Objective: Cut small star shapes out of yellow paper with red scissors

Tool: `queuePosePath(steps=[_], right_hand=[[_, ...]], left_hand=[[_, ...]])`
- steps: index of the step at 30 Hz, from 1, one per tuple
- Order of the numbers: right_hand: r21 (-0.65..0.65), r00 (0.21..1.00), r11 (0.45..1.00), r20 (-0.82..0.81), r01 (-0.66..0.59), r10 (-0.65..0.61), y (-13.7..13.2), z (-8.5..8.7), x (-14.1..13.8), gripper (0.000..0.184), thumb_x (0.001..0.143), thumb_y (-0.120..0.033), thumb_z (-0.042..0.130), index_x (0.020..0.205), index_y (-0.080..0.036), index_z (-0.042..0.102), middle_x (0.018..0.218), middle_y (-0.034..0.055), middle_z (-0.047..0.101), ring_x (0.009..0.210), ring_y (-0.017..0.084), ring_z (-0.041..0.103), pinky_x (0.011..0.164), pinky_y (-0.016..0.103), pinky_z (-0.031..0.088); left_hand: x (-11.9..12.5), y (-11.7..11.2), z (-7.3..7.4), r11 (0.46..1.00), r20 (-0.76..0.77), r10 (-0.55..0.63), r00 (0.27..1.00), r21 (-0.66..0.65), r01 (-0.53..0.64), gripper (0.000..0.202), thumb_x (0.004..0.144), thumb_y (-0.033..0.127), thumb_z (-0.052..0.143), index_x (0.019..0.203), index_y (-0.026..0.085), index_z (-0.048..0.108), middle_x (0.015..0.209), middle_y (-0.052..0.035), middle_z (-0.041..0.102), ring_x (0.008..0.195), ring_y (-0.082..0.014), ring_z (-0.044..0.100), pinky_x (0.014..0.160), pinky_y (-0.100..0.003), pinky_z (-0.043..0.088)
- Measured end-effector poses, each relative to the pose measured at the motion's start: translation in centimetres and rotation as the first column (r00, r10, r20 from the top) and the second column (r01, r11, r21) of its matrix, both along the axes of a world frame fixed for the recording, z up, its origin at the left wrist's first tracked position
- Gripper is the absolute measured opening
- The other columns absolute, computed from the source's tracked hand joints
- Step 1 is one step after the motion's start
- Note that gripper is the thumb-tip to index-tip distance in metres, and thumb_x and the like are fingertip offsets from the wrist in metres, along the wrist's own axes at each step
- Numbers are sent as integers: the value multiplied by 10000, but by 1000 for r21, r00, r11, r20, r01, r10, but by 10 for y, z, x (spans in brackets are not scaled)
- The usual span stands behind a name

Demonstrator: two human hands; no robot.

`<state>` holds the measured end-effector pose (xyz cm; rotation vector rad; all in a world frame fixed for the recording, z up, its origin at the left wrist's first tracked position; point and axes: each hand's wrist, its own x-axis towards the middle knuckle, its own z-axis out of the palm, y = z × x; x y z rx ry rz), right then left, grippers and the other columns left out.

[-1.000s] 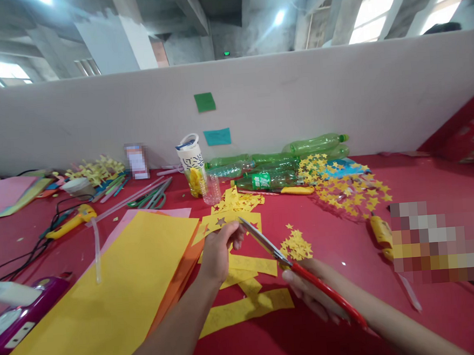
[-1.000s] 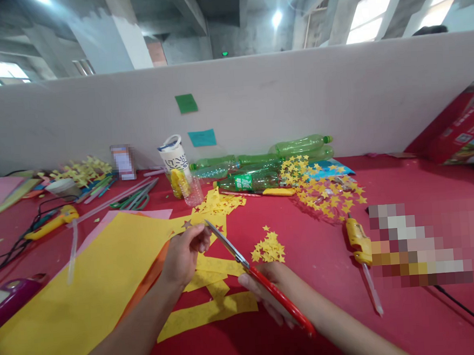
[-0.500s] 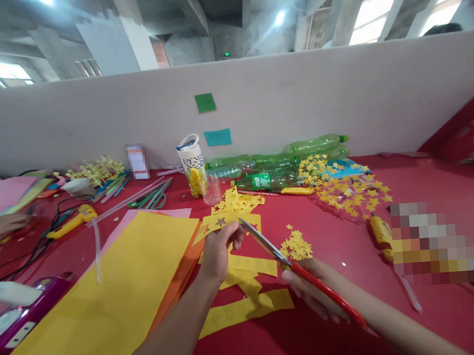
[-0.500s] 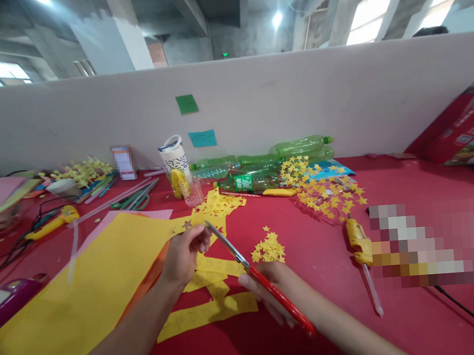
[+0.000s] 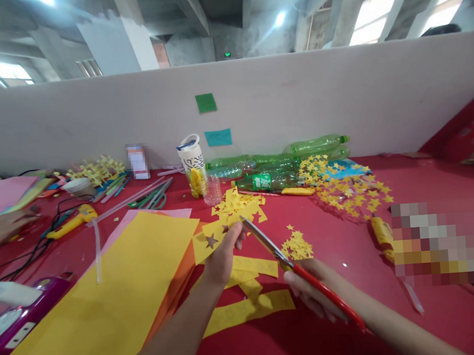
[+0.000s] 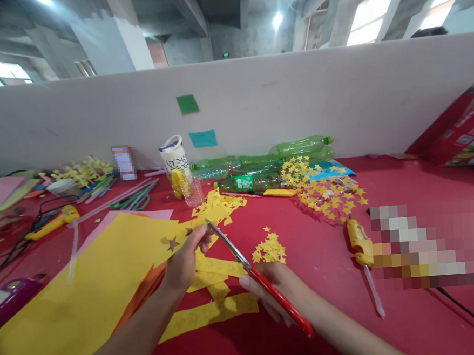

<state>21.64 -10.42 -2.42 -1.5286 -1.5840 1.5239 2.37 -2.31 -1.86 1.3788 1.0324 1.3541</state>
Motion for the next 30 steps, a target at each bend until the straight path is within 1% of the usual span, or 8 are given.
queuePosePath(steps=[4, 11, 14, 18, 21, 25, 28, 30], right_hand=[[28, 999, 999, -30, -18, 19, -1, -2, 0, 525, 807, -699, 455, 660, -195, 459, 383, -80, 447, 275, 47, 347, 288, 139, 245], [15, 997, 999, -70, -30, 31, -7, 3, -7, 553, 817, -710, 425, 636, -189, 465, 409, -58, 464, 320, 55, 389, 326, 146, 274], [12, 995, 999, -86, -45, 46, -8, 3, -9, 576, 821, -731, 399, 662, -183, 477, 429, -48, 478, 331, 55, 399, 336, 148, 289], [-2, 994, 1000, -104, -28, 28, -11, 4, -15, 625, 770, -798, 371, 678, -187, 461, 441, -50, 472, 331, 47, 381, 334, 145, 298], [-3, 994, 1000, -112, -16, 16, -12, 4, -19, 647, 738, -830, 357, 686, -192, 450, 419, -64, 447, 317, 46, 369, 317, 140, 271], [-12, 995, 1000, -104, -12, 10, -13, 5, -24, 669, 699, -859, 350, 693, -197, 443, 407, -70, 443, 313, 47, 363, 315, 145, 271], [-7, 995, 1000, -100, -3, 2, -13, 6, -26, 654, 711, -849, 348, 672, -201, 435, 403, -72, 440, 307, 46, 353, 312, 149, 259], [-6, 994, 1000, -105, 7, -8, -13, 7, -28, 639, 716, -839, 357, 654, -208, 428, 391, -75, 429, 302, 50, 353, 307, 154, 247]], left_hand=[[4, -6, 3, 999, -61, 27, 998, -33, -29, 340, 868, 364, 536, 584, 185, 588, 539, 22, 518, 560, -116, 512, 649, -244, 415], [14, -13, 4, 978, -28, 100, 995, -183, -104, 307, 807, 435, 576, 628, 188, 608, 602, -4, 582, 593, -143, 548, 653, -264, 462], [15, -15, 2, 965, -46, 122, 991, -229, -129, 285, 796, 441, 583, 653, 199, 633, 636, -16, 613, 665, -169, 594, 716, -282, 483], [16, -18, -3, 947, -85, 228, 970, -213, -241, 242, 778, 422, 619, 648, 221, 651, 657, -28, 636, 745, -207, 623, 828, -312, 474], [18, -20, -3, 934, -103, 236, 966, -252, -255, 237, 773, 425, 627, 638, 232, 656, 677, -42, 643, 811, -238, 629, 874, -337, 463], [21, -25, 2, 900, -114, 230, 967, -352, -256, 320, 823, 453, 547, 603, 238, 635, 749, -66, 670, 890, -258, 627, 891, -356, 458], [24, -27, 7, 873, -89, 215, 973, -429, -232, 287, 836, 436, 535, 679, 235, 667, 873, -66, 703, 966, -250, 620, 899, -334, 457], [25, -28, 8, 877, -90, 203, 975, -427, -222, 279, 839, 439, 532, 722, 234, 680, 903, -61, 710, 978, -247, 620, 890, -327, 459]])
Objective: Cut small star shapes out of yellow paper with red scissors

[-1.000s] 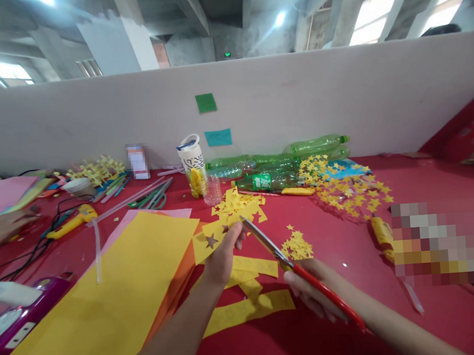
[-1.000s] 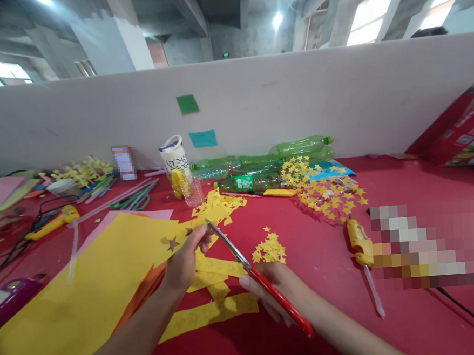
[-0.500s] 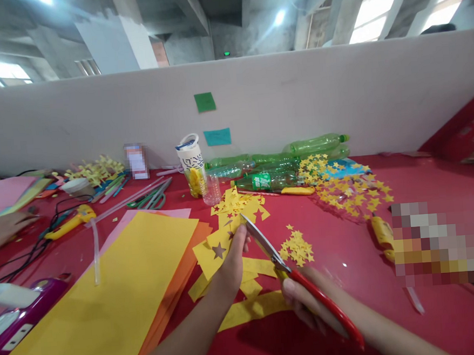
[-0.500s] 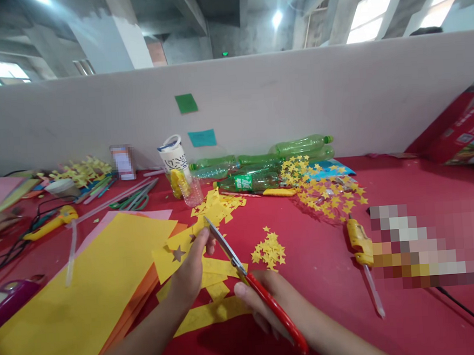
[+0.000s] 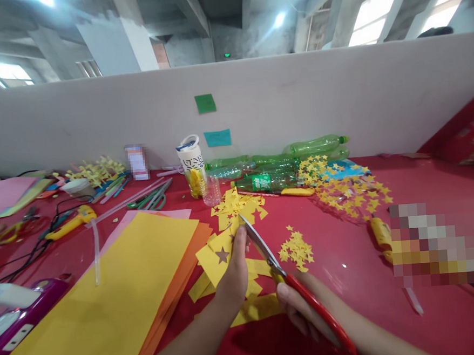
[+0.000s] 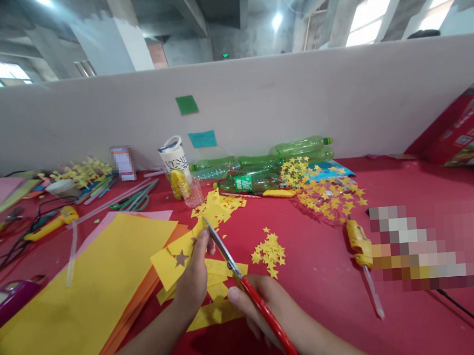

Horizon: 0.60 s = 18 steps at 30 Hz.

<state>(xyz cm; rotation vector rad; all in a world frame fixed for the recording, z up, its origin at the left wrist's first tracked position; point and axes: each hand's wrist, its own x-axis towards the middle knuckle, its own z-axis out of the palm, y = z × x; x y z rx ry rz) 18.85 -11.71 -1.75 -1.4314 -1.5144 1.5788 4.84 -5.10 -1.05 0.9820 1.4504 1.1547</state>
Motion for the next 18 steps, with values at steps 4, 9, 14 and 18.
queuePosePath(steps=[4, 9, 14, 18], right_hand=[[23, 1000, 1000, -6, 6, -6, 0, 2, -2, 601, 738, -803, 397, 620, -214, 410, 369, -80, 412, 295, 51, 347, 305, 161, 238], [11, 1000, 1000, -19, 8, -8, 1, 3, -2, 597, 728, -802, 420, 610, -218, 400, 360, -82, 405, 289, 52, 349, 302, 165, 239], [-6, 1000, 1000, -17, 11, -11, 1, 0, -2, 629, 731, -823, 372, 626, -205, 422, 381, -75, 428, 292, 42, 336, 301, 150, 235], [-5, 1000, 1000, -20, 11, -11, -1, -1, -3, 624, 756, -806, 361, 645, -197, 435, 400, -69, 441, 307, 40, 347, 315, 140, 244]], left_hand=[[-1, 1, -3, 1000, -39, -9, 999, 28, 10, 298, 861, 443, 495, 780, 233, 690, 890, -54, 716, 958, -238, 625, 868, -320, 458], [-3, 3, -6, 986, -66, 2, 998, 164, 9, 314, 855, 454, 499, 740, 221, 676, 828, -55, 713, 894, -223, 640, 889, -318, 446], [-2, 2, -3, 987, -61, -7, 998, 158, 16, 286, 842, 437, 520, 739, 219, 671, 814, -43, 721, 869, -212, 644, 869, -309, 452], [-1, 0, 1, 984, -37, 27, 999, 178, -20, 283, 829, 439, 544, 667, 230, 646, 782, -38, 711, 869, -221, 640, 814, -309, 458]])
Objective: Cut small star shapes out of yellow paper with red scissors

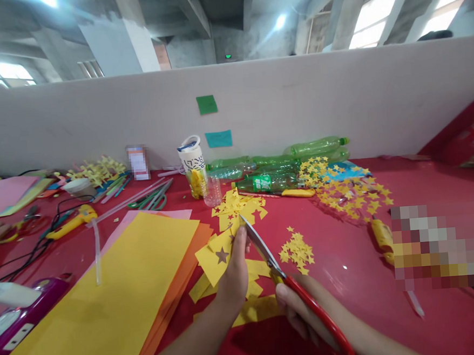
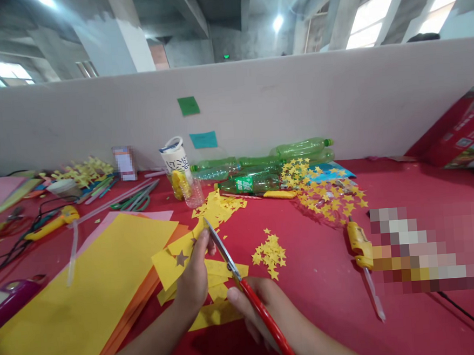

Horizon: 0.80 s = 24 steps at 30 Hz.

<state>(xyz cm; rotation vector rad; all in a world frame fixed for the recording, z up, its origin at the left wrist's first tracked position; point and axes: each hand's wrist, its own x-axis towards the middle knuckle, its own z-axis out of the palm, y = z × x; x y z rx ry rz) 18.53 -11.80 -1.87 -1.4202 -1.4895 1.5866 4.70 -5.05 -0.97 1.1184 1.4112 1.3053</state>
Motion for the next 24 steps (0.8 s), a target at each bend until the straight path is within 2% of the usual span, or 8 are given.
queuePosePath(steps=[8, 14, 19, 24], right_hand=[[15, 1000, 1000, 8, -27, 27, -2, 1, 2, 599, 779, -783, 375, 663, -198, 433, 434, -64, 447, 347, 51, 381, 347, 154, 288], [-5, 1000, 1000, -1, -8, 8, -1, 2, 0, 610, 758, -801, 367, 675, -200, 426, 408, -77, 441, 313, 38, 352, 314, 133, 253], [-51, 999, 998, 0, 44, -44, 0, -2, -2, 624, 743, -823, 344, 680, -207, 418, 361, -92, 426, 265, 31, 307, 279, 122, 263], [-54, 999, 998, -6, 34, -34, -1, -7, -3, 606, 787, -790, 329, 675, -202, 426, 350, -82, 438, 245, 28, 300, 268, 114, 248]], left_hand=[[-1, 0, -5, 998, 62, -19, 998, -63, 23, 290, 852, 418, 535, 638, 243, 625, 716, -26, 672, 843, -215, 620, 769, -284, 437], [0, 0, -7, 999, 74, -42, 996, -19, 43, 336, 852, 468, 522, 636, 234, 630, 702, -26, 657, 786, -205, 603, 725, -278, 422], [0, 0, -7, 998, 53, -33, 998, -56, 36, 369, 833, 526, 523, 647, 232, 644, 730, -36, 664, 795, -214, 598, 761, -287, 421], [-1, -1, -7, 995, 51, -18, 999, -96, 23, 322, 799, 532, 565, 665, 252, 655, 710, -34, 662, 827, -239, 607, 795, -302, 426]])
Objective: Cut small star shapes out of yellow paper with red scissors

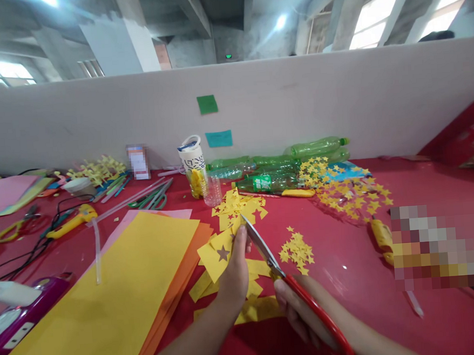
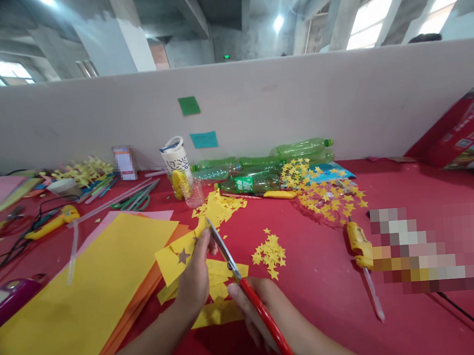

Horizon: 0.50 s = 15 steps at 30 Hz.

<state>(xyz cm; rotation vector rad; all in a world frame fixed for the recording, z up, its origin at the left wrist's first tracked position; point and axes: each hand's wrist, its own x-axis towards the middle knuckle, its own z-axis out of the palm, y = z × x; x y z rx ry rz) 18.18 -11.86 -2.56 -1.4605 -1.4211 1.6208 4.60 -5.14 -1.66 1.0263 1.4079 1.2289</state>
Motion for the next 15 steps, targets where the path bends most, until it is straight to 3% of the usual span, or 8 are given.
queuePosePath(steps=[7, 15], right_hand=[[-27, 1000, 999, 20, 20, -20, 0, 3, 0, 610, 762, -805, 343, 661, -207, 415, 335, -91, 427, 235, 26, 295, 256, 110, 239], [-23, 1000, 1000, 4, 12, -12, 2, -1, -1, 592, 780, -784, 348, 669, -207, 421, 334, -88, 435, 229, 36, 308, 246, 118, 252]], left_hand=[[-1, -1, 0, 987, -44, 25, 999, -157, -32, 359, 788, 575, 549, 642, 267, 662, 690, -43, 661, 816, -252, 609, 752, -316, 428], [-4, 3, -13, 999, -17, -34, 999, 7, 34, 272, 813, 486, 560, 701, 265, 672, 708, -28, 662, 781, -222, 603, 783, -287, 414]])
